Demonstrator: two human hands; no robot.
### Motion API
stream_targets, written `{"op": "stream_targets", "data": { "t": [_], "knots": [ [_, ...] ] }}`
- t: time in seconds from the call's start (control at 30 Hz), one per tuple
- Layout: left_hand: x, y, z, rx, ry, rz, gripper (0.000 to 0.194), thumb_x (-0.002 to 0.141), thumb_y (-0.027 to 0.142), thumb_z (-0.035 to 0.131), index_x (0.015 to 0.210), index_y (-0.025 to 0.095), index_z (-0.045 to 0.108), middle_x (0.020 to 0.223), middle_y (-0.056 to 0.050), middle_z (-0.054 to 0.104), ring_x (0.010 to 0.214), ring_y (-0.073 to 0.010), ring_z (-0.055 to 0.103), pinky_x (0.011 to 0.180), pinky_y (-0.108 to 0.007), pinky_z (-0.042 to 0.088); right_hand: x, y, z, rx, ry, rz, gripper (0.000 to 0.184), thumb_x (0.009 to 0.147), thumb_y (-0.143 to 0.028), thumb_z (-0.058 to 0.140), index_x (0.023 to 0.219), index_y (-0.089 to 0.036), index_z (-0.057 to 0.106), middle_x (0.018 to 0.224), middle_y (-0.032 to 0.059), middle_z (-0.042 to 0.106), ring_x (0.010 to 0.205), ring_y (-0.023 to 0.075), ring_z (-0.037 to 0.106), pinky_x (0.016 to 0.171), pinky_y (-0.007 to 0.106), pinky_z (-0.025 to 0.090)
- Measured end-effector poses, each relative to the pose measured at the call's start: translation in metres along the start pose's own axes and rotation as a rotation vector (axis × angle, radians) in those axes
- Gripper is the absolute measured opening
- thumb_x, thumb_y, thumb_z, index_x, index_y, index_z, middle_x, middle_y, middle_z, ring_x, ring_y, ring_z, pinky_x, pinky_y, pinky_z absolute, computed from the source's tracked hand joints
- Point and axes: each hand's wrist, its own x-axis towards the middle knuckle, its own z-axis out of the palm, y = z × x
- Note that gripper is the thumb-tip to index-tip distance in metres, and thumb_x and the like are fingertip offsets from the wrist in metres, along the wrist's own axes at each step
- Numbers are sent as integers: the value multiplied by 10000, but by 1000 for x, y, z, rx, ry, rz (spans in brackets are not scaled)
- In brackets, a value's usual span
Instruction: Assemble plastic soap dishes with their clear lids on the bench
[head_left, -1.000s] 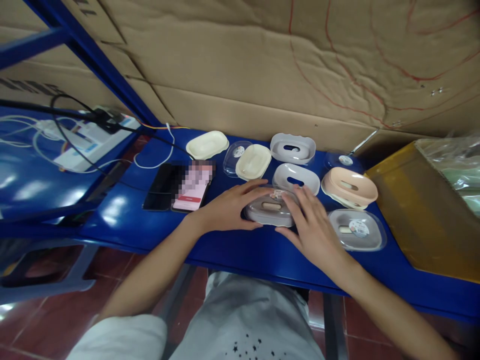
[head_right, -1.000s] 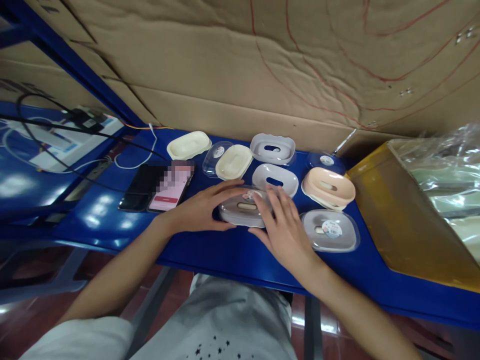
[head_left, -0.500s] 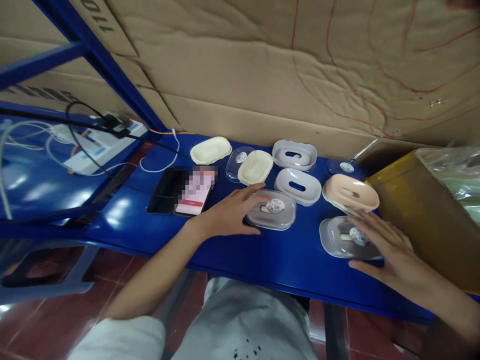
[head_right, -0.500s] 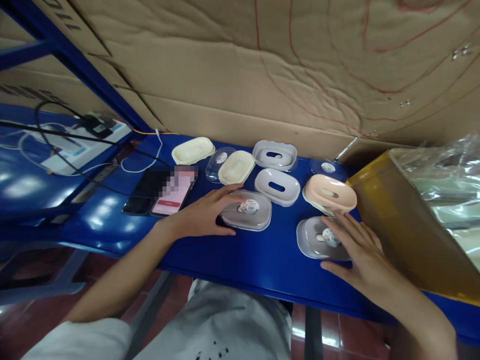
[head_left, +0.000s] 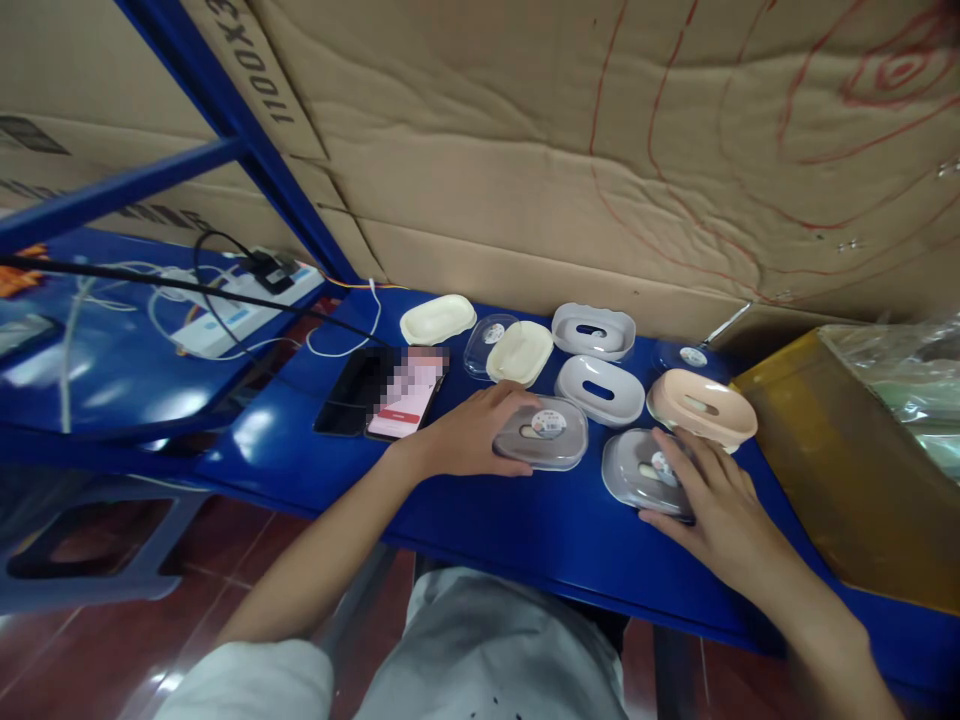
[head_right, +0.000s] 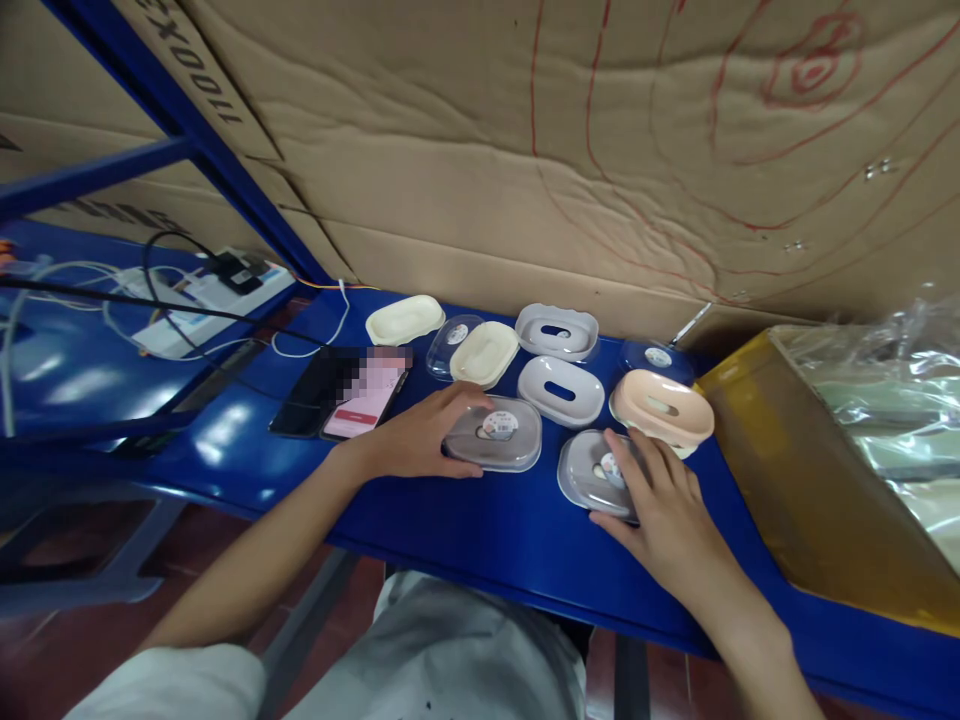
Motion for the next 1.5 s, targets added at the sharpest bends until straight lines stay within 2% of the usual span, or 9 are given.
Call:
{"op": "stream_targets", "data": {
  "t": [0.3, 0.5, 0.63, 0.7, 0.77, 0.87, 1.1, 1.27, 1.5],
  "knots": [
    [-8, 2, -14, 34, -55, -71, 779, 820, 410, 919, 1465, 284, 502, 1541, -118, 533, 1447, -369, 559, 1216, -542, 460, 4, -16, -2, 62, -63, -33, 905, 1016, -576, 653, 1756, -383, 168, 1715, 160, 433, 1566, 431, 437, 1176, 660, 472],
    [-13, 9, -15, 74, -66, -100, 749, 769, 392, 949, 1378, 256, 534, 1507, -122, 547, 1400, -380, 592, 1169, -524, 505, 6, -24, -7, 114, -86, -102, 910, 1015, -536, 658, 1757, -409, 147, 1836, 90, 214, 1671, 416, 250, 1299, 706, 296],
    [-5, 3, -32, 80, 91, -45, 571, 984, 525, 736, 1433, 262, 501, 1540, -128, 546, 1461, -328, 552, 1216, -478, 474, 8, -24, -10, 145, -107, -120, 918, 1017, -549, 661, 1759, -411, 138, 1845, 85, 184, 1674, 413, 246, 1304, 711, 290],
    [5, -3, -46, 244, 224, -167, 412, 1084, 445, 563, 1434, 234, 509, 1519, -138, 571, 1464, -305, 544, 1227, -466, 456, 9, -24, -11, 159, -99, -126, 919, 1015, -542, 669, 1758, -416, 143, 1846, 82, 185, 1672, 416, 251, 1306, 707, 292],
    [18, -12, -60, 471, 283, -470, 391, 1095, 379, 512, 1454, 226, 516, 1515, -140, 585, 1445, -307, 556, 1201, -462, 468, 9, -25, -12, 170, -86, -129, 915, 1013, -542, 676, 1756, -422, 156, 1847, 79, 185, 1669, 422, 257, 1304, 708, 297],
    [37, -31, -77, 581, 303, -724, 477, 1056, 312, 524, 1506, 157, 498, 1528, -244, 557, 1454, -425, 526, 1178, -597, 434, 8, -27, -14, 187, -77, -125, 903, 1012, -563, 682, 1750, -423, 180, 1848, 73, 180, 1668, 421, 260, 1305, 707, 300],
    [65, -79, -101, 538, 142, -970, 869, 931, 656, 701, 1585, 139, 456, 1610, -326, 484, 1536, -515, 423, 1192, -701, 363, 11, -24, -32, 252, -30, -113, 829, 1026, -604, 659, 1726, -421, 255, 1801, 90, 318, 1648, 407, 316, 1267, 693, 381],
    [69, -88, -110, 477, 90, -989, 961, 878, 698, 762, 1612, 163, 445, 1592, -311, 522, 1499, -510, 482, 1166, -712, 401, 19, -21, -40, 286, 2, -97, 724, 1065, -542, 613, 1710, -434, 301, 1768, 73, 388, 1617, 396, 381, 1240, 661, 433],
    [61, -46, -80, 551, 236, -789, 571, 1064, 475, 558, 1552, 184, 510, 1577, -235, 532, 1493, -437, 495, 1214, -613, 373, 32, -24, -36, 304, 40, -132, 620, 1097, -483, 578, 1677, -423, 368, 1756, 84, 403, 1617, 373, 389, 1255, 663, 416]
  ]
}}
